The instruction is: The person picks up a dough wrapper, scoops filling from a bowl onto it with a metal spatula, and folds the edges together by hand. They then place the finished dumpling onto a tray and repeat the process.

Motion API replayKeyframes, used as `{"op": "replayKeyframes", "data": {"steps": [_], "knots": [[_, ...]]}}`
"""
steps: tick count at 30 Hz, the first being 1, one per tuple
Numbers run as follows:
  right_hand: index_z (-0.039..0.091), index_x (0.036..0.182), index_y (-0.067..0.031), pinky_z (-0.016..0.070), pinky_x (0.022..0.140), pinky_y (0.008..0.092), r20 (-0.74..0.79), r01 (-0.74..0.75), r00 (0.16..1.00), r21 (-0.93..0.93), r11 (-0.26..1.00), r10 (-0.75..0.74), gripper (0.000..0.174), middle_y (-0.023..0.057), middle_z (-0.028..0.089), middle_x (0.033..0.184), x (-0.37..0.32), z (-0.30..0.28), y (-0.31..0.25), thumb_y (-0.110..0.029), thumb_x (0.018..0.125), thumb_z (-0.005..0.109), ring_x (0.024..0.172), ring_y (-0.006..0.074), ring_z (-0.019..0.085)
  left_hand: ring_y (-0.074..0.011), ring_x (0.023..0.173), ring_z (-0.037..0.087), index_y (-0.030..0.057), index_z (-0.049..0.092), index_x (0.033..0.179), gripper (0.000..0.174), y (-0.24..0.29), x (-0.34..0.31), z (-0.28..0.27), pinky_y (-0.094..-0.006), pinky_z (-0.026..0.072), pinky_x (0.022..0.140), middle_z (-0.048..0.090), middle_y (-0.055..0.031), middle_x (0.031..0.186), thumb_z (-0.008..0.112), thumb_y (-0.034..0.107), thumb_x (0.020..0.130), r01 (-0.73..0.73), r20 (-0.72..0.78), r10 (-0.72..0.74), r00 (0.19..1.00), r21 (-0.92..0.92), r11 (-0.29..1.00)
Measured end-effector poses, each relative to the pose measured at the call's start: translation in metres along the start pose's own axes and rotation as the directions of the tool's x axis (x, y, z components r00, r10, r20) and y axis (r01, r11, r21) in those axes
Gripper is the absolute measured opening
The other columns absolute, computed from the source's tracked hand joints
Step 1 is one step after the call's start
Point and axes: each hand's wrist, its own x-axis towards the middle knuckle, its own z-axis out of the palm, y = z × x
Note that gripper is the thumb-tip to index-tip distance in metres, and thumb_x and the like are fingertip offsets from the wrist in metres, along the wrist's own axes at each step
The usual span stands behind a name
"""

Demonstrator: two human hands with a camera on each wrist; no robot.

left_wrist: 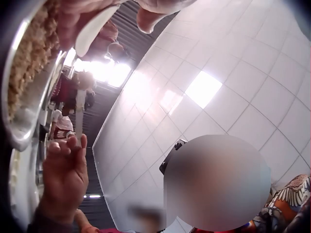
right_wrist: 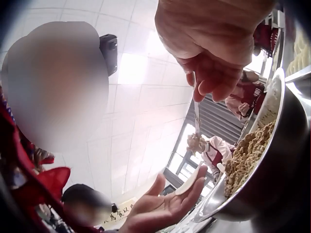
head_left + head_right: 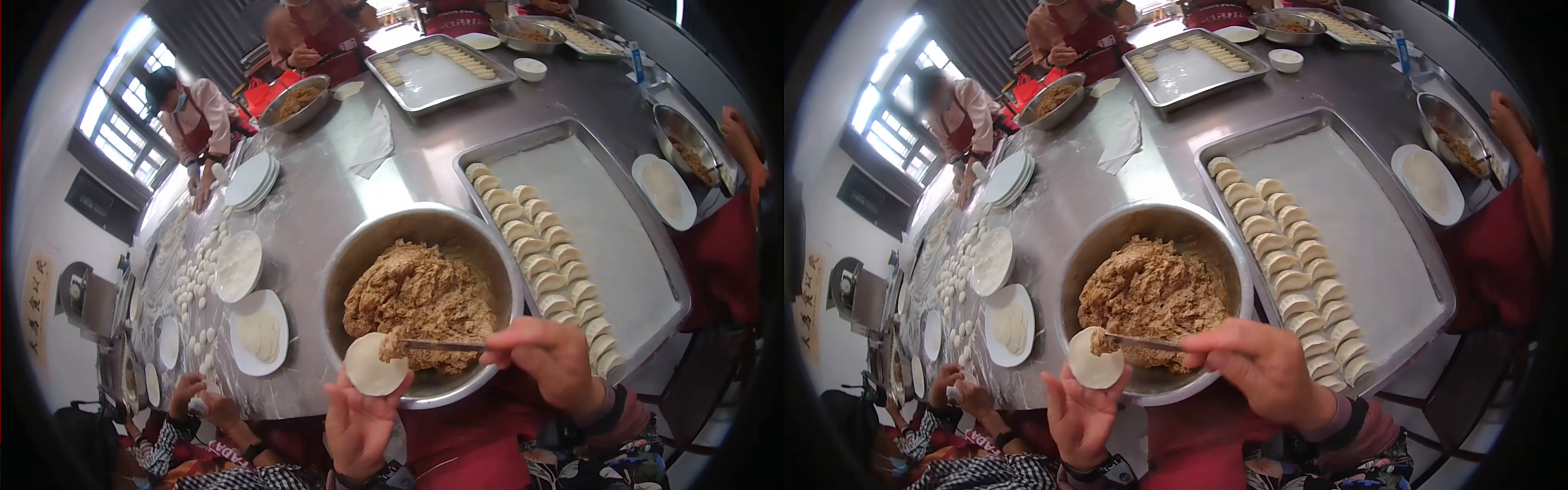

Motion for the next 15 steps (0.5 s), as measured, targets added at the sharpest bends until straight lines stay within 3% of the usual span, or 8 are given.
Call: {"op": "replayKeyframes", "data": {"steps": [1,2,3,4,5,8,12,15], "knots": [[0.062,0.107,0.0028,0.0491,0.068,0.0257,0.019,-0.001,1.0,0.005,1.0,0.001,0.021,0.0094,0.066,0.086,0.001,0.001,-0.002,-0.003,0.087,0.056,0.074,0.0143,0.061,-0.0329,0.128,0.038,0.0001,0.023,0.138,0.072,-0.002,0.002,0.004,-0.055,0.0276,0.107,0.036,-0.0178,0.14,0.045,0.05,0.091,-0.015,-0.012,0.015,1.0,-0.003,1.0],[0.062,0.106,0.0018,0.0492,0.067,0.027,0.122,0.217,0.973,-0.199,0.956,-0.196,0.024,0.0097,0.066,0.086,0.001,0.003,-0.004,-0.001,0.082,0.059,0.073,0.0164,0.06,-0.0325,0.129,0.037,0.0001,0.023,0.138,0.073,-0.004,0.003,0.007,-0.0539,0.0276,0.108,0.035,-0.0175,0.14,0.045,0.051,0.091,0.03,0.028,-0.029,0.999,-0.028,0.999],[0.063,0.104,0.0007,0.0493,0.065,0.0283,0.256,0.433,0.898,-0.363,0.825,-0.359,0.027,0.01,0.065,0.085,0.001,0.004,-0.005,0.0,0.078,0.061,0.072,0.0186,0.06,-0.0321,0.13,0.036,0.0001,0.022,0.138,0.075,-0.006,0.005,0.01,-0.0528,0.0276,0.108,0.035,-0.0173,0.14,0.044,0.052,0.09,0.077,0.069,-0.073,0.995,-0.05,0.996],[0.064,0.103,-0.0012,0.0494,0.062,0.03,0.286,0.541,0.841,-0.388,0.746,-0.46,0.033,0.0098,0.064,0.085,-0.001,0.007,0.002,-0.001,0.07,0.064,0.07,0.0208,0.059,-0.0312,0.13,0.035,0.0003,0.02,0.139,0.078,-0.007,0.006,0.013,-0.0506,0.0272,0.109,0.035,-0.0171,0.14,0.044,0.055,0.089,0.086,0.083,-0.084,0.993,-0.028,0.996],[0.064,0.103,-0.0012,0.0494,0.062,0.03,0.291,0.543,0.839,-0.38,0.749,-0.46,0.033,0.0098,0.064,0.085,-0.002,0.009,0.001,-0.001,0.07,0.064,0.07,0.0208,0.059,-0.0312,0.13,0.035,0.0003,0.02,0.139,0.078,-0.008,0.005,0.015,-0.0506,0.0272,0.109,0.035,-0.0171,0.14,0.044,0.055,0.089,0.08,0.076,-0.077,0.994,-0.029,0.996],[0.065,0.1,-0.0056,0.0501,0.064,0.0312,0.442,0.691,0.717,-0.55,0.468,-0.539,0.03,0.0067,0.061,0.086,-0.005,0.012,0.0,-0.007,0.07,0.066,0.072,0.0175,0.059,-0.0313,0.13,0.035,0.0003,0.019,0.14,0.081,-0.008,0.005,0.018,-0.0499,0.0279,0.108,0.034,-0.0176,0.141,0.043,0.058,0.088,0.112,0.09,-0.108,0.99,-0.037,0.993],[0.064,0.098,-0.0075,0.05,0.073,0.0323,0.539,0.74,0.66,-0.586,0.33,-0.524,0.024,0.0055,0.06,0.085,-0.016,0.016,0.011,-0.013,0.075,0.062,0.073,0.0151,0.058,-0.0355,0.131,0.033,0.0001,0.018,0.141,0.083,-0.009,0.006,0.017,-0.0499,0.0278,0.108,0.032,-0.0205,0.141,0.042,0.06,0.088,0.103,0.111,-0.095,0.989,-0.076,0.992],[0.064,0.098,-0.0072,0.0497,0.074,0.0326,0.572,0.736,0.667,-0.607,0.3,-0.478,0.023,0.0044,0.06,0.085,-0.018,0.015,0.011,-0.013,0.076,0.061,0.073,0.0149,0.058,-0.0382,0.131,0.032,-0.0002,0.018,0.141,0.084,-0.01,0.007,0.02,-0.05,0.0276,0.108,0.032,-0.0221,0.141,0.042,0.06,0.087,0.101,0.102,-0.092,0.991,-0.082,0.992]]}}
